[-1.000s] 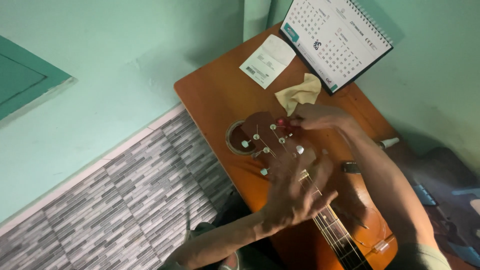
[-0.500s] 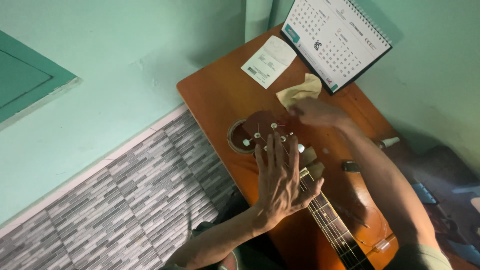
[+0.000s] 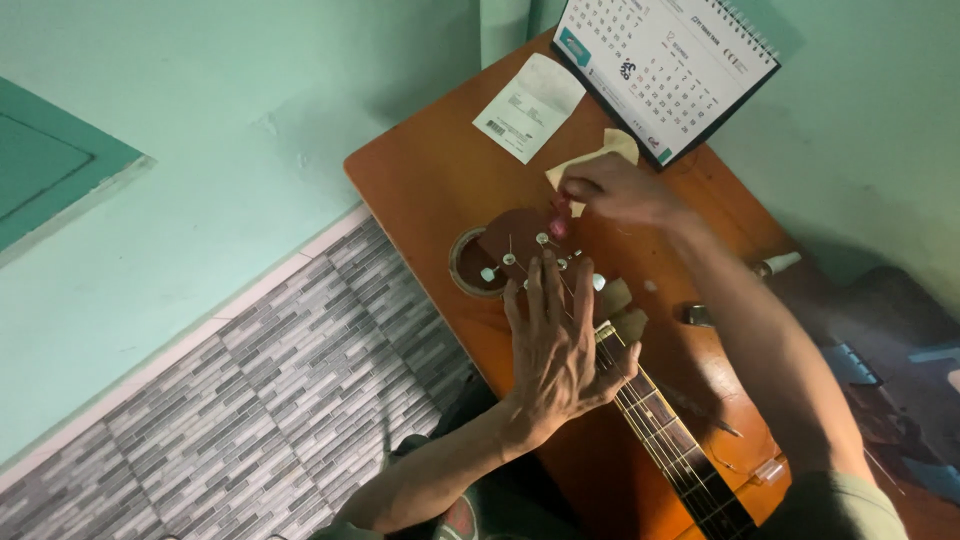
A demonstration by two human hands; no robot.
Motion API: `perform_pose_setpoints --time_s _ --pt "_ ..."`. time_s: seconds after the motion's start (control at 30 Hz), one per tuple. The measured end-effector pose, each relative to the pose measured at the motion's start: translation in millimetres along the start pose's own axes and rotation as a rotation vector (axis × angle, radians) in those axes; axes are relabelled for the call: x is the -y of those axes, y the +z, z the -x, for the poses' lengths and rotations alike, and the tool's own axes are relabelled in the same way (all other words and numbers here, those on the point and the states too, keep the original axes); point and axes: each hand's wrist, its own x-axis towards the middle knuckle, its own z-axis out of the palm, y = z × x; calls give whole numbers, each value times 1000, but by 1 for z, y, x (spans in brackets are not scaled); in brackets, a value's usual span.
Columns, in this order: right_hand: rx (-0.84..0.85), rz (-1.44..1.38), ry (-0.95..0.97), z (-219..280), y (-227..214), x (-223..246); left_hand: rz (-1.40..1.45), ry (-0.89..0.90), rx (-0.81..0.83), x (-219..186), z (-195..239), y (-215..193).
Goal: The person changes the strings on an acoustic guitar. They use a red string winder to loosen and remove the old strings from the tuning pegs, then thread new strings through the pegs and wind them to secure them.
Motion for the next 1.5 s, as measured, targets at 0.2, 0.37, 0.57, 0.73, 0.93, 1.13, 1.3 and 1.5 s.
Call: perform_pose_setpoints --time_s 0.2,0.37,0.57,0.73,0.93,1.13,1.3,1.5 --pt "340 147 231 4 6 -10 36 -3 -1 1 1 0" --pt "-197 -37 -131 -1 24 -20 27 -4 -5 -3 3 -3" --pt "190 -67 88 13 19 -55 26 27 -107 -3 7 9" --pt "-104 45 -1 -11 31 -50 -7 50 -112 -3 8 17" --pt "278 -277 -47 1 26 -77 -11 66 -140 -7 6 13" --pt "-51 -71 -94 -18 20 -53 -6 77 -143 -7 6 16" --pt "371 36 58 0 26 -78 -15 88 -160 -7 5 18" --pt "-122 51 -98 -18 27 -48 -15 102 -162 -7 4 16"
